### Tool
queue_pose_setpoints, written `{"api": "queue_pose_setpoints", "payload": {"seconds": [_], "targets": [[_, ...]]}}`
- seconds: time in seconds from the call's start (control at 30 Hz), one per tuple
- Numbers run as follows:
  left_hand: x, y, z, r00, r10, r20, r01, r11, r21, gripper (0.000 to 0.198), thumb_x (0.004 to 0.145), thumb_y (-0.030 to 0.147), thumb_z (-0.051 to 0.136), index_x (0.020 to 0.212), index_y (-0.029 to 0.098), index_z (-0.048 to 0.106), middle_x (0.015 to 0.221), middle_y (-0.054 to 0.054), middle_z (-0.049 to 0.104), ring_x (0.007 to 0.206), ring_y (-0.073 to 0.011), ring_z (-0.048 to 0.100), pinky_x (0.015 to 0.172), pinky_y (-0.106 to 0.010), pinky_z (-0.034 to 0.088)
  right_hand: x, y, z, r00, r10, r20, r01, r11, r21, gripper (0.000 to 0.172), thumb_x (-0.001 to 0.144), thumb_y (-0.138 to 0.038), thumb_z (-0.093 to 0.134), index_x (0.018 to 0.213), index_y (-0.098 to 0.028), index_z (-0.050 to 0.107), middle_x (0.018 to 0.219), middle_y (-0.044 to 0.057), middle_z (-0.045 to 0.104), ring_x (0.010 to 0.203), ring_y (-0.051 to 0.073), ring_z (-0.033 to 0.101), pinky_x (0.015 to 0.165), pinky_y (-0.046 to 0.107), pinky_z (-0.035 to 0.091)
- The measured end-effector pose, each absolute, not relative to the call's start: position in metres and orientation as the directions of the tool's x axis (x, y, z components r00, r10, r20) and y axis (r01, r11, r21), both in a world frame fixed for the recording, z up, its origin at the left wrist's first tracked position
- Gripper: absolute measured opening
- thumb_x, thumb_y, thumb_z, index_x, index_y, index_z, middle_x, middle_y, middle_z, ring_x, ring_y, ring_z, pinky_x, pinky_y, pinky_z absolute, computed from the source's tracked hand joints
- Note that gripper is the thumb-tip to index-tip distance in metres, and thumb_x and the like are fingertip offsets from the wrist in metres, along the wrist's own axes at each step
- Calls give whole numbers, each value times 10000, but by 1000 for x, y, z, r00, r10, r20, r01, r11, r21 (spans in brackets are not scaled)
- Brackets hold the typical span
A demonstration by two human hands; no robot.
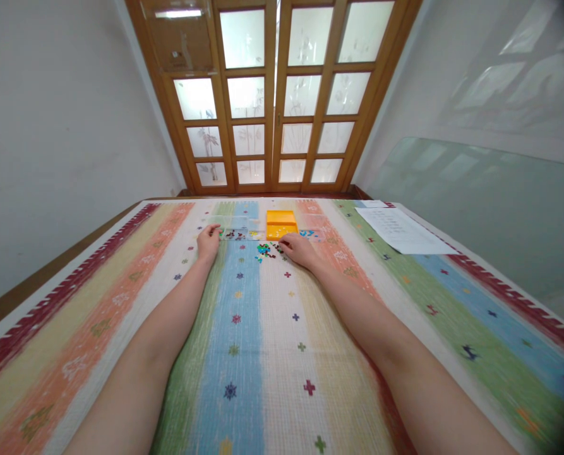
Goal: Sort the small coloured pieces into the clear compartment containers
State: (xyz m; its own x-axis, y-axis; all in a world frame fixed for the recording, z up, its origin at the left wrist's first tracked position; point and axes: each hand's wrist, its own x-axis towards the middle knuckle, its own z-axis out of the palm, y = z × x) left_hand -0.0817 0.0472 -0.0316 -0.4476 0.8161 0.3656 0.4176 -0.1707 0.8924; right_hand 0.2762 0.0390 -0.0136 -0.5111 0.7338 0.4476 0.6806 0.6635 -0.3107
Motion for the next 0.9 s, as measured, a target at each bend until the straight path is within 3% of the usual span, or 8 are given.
{"api": "queue_pose_setpoints", "payload": {"seconds": [0.2, 0.33, 0.5, 0.7, 0.9], "targets": [[-62, 34, -25, -146, 883, 447, 656, -252, 711, 278, 920, 255, 546, 1045, 202, 788, 966, -61, 782, 852, -230, 684, 861, -357, 530, 275, 37, -10, -547, 722, 425, 675, 680, -287, 197, 1030, -267, 574, 977, -207, 754, 995, 84, 750, 932, 226, 647, 826, 314, 443], [-40, 22, -17, 176, 884, 433, 766, -399, 504, 266, 949, 246, 557, 1089, 220, 782, 1113, -68, 766, 1013, -241, 675, 972, -383, 522, 275, 35, -8, -553, 734, 394, 686, 670, -285, 210, 1038, -271, 571, 995, -193, 761, 1015, 90, 750, 949, 219, 644, 841, 301, 435], [-18, 11, -14, 469, 793, 390, 745, -592, 307, 323, 978, 255, 570, 1248, 249, 748, 1263, -82, 708, 1208, -257, 614, 1110, -427, 471, 274, 33, -5, -544, 746, 384, 696, 657, -289, 227, 1045, -284, 564, 1018, -188, 768, 1024, 92, 752, 958, 218, 642, 849, 301, 432], [-9, 9, -17, 549, 747, 375, 729, -647, 222, 400, 1016, 202, 496, 1344, 281, 711, 1334, -84, 658, 1252, -249, 577, 1136, -428, 447, 273, 32, -5, -548, 747, 376, 691, 658, -299, 230, 1045, -275, 561, 1009, -187, 771, 1031, 91, 757, 953, 214, 645, 839, 296, 429], [-10, 8, -14, 529, 760, 377, 743, -630, 226, 315, 998, 207, 523, 1226, 240, 737, 1298, -92, 659, 1227, -257, 579, 1126, -430, 454, 274, 34, -7, -550, 746, 375, 690, 659, -299, 227, 1049, -283, 565, 1007, -187, 767, 1022, 86, 757, 951, 209, 646, 830, 291, 424]]}}
